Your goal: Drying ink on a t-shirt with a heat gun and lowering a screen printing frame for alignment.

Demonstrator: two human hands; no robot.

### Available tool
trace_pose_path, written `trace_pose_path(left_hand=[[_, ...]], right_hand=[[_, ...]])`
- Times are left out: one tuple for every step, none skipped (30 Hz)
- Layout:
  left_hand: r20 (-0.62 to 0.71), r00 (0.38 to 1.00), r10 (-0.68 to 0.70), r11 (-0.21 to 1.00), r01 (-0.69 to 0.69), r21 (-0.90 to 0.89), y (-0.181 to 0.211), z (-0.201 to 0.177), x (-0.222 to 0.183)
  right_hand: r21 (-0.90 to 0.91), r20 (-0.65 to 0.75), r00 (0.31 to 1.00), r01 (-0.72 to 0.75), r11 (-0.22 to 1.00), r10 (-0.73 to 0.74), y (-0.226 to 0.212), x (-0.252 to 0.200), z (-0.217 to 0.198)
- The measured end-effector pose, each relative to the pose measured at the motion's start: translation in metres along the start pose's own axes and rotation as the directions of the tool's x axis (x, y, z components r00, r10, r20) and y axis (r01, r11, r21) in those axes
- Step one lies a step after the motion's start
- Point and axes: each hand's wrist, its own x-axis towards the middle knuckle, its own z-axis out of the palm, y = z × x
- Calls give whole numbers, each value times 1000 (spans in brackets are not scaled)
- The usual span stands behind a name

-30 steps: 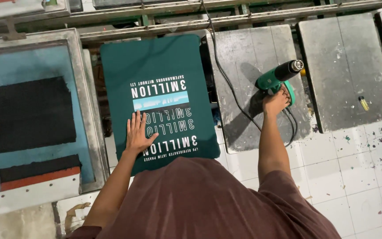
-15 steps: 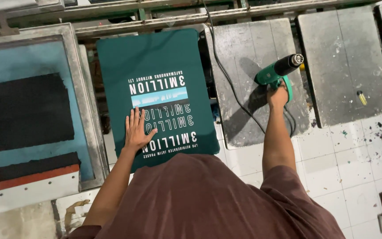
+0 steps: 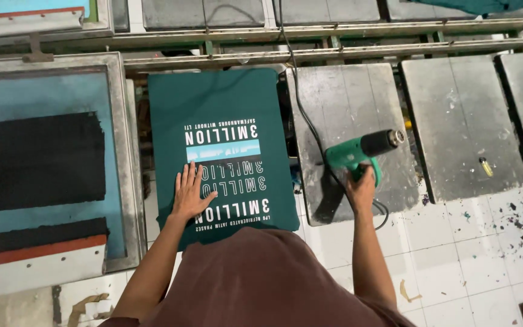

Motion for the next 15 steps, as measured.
trace_pose_path(left_hand=[[10, 1000, -2, 1000, 2, 14, 2, -2, -1], [18, 1000, -4, 1000, 3, 30, 3, -4, 0], [11, 1000, -3, 1000, 3, 29, 2, -2, 2], [9, 1000, 12, 998, -12, 67, 2, 0, 1], [8, 1000, 26, 994, -27, 106, 1, 2, 0], [15, 1000, 22, 994, -24, 105, -1, 5, -1], [16, 1000, 25, 994, -26, 105, -4, 7, -1], [12, 999, 30, 994, -31, 103, -5, 9, 3], [14, 999, 29, 994, -30, 102, -6, 10, 3], [15, 999, 29, 994, -30, 107, -7, 13, 4], [16, 999, 28, 993, -30, 112, -8, 15, 4], [16, 1000, 14, 994, -16, 106, -7, 14, 2], [10, 1000, 21, 995, -22, 101, -6, 12, 1], [-4, 999, 31, 995, -31, 96, -6, 9, 6], [-13, 1000, 21, 996, -20, 90, -4, 12, -1]], right_hand=[[1, 13, 1000, 23, 1000, -23, -15, -8, -7], [3, 24, 999, 47, 999, -47, -30, -15, -13], [4, 20, 998, 52, 999, -52, -34, -22, -16], [-36, 23, 998, 66, 997, -65, -38, -31, -20], [-76, 27, 997, 81, 994, -79, -42, -41, -24], [-76, 34, 997, 77, 994, -75, -58, -48, -29], [-54, 41, 996, 80, 995, -78, -73, -54, -33], [-32, 42, 996, 85, 996, -83, -88, -56, -38], [-33, 45, 996, 84, 996, -83, -104, -62, -46], [11, 95, 995, -14, 1000, 13, -120, -64, -53], [49, 149, 983, -113, 992, 105, -136, -67, -59], [47, 161, 982, -106, 993, 97, -132, -72, -55], [132, 229, 955, -221, 966, 187, -129, -77, -52], [209, 296, 918, -332, 920, 264, -125, -77, -46], [208, 300, 920, -320, 924, 251, -142, -85, -58]])
